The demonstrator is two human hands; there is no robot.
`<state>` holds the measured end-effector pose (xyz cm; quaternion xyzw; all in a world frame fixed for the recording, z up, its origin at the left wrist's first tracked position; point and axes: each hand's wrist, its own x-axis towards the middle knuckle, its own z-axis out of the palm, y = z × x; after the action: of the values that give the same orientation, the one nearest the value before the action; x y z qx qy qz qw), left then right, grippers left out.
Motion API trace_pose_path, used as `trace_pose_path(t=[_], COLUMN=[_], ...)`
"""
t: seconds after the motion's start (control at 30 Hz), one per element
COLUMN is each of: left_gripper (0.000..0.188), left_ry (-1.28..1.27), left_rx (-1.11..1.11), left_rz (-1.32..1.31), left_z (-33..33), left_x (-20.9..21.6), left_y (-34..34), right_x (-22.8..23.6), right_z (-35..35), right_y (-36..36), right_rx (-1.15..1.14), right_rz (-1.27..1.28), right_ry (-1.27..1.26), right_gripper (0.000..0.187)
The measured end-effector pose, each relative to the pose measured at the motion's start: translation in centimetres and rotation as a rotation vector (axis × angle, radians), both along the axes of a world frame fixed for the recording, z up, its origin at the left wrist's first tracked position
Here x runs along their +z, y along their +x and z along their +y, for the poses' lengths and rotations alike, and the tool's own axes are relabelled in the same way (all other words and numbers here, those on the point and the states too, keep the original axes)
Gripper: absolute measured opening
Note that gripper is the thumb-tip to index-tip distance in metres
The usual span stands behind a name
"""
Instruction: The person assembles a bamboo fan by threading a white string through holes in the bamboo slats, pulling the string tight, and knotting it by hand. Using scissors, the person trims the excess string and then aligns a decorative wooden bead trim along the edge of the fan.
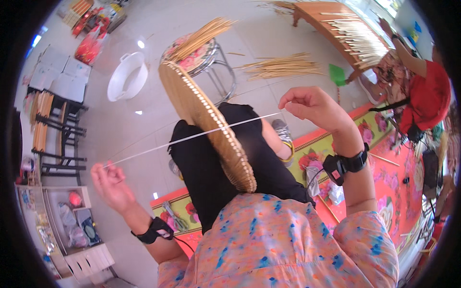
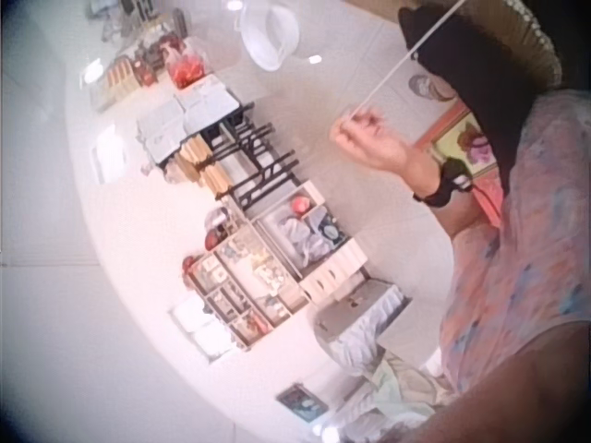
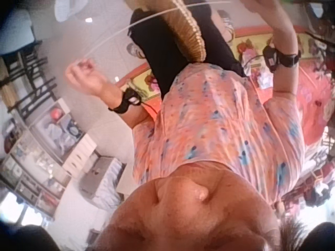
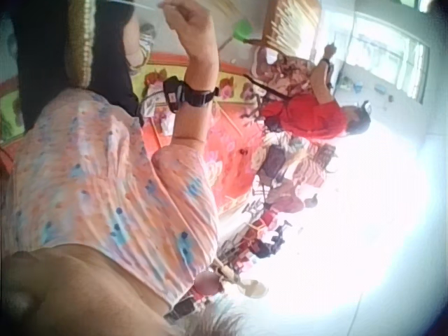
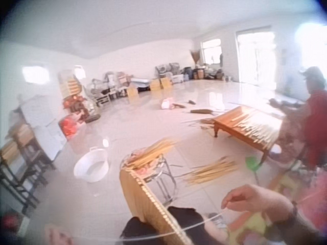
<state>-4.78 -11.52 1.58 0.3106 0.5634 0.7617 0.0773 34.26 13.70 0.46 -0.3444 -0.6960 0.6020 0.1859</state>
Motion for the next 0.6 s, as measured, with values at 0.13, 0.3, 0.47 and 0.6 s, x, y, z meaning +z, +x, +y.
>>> trace_pose_path(t=[0.13, 0.3, 0.47, 0.6], left_gripper=[0.017, 0.018, 0.018, 0.016], left_ry=[0.074, 0.155, 0.117, 0.089], left_rx=[0.184, 0.054, 0.177, 0.190], left_rz=[-0.136, -0.173, -0.147, -0.179], left_z=[-1.1, -6.4, -7.1, -5.3], left_x=[0.2, -1.0, -0.4, -0.8], left_y=[-3.2, -10.2, -10.4, -7.2], right_x=[-1.2, -3.2, -5.1, -7.4], right_z=[0.7, 1.8, 2.5, 3.8], right_y=[2.6, 5.4, 5.9, 6.4], right_rx=[0.057, 0.047, 0.024, 0.017], right_rz=[0.011, 0.040, 0.097, -0.298], right_ry=[-0.017, -0.055, -0.190, 0.054], right_gripper=[0.013, 0.015, 0.016, 0.017])
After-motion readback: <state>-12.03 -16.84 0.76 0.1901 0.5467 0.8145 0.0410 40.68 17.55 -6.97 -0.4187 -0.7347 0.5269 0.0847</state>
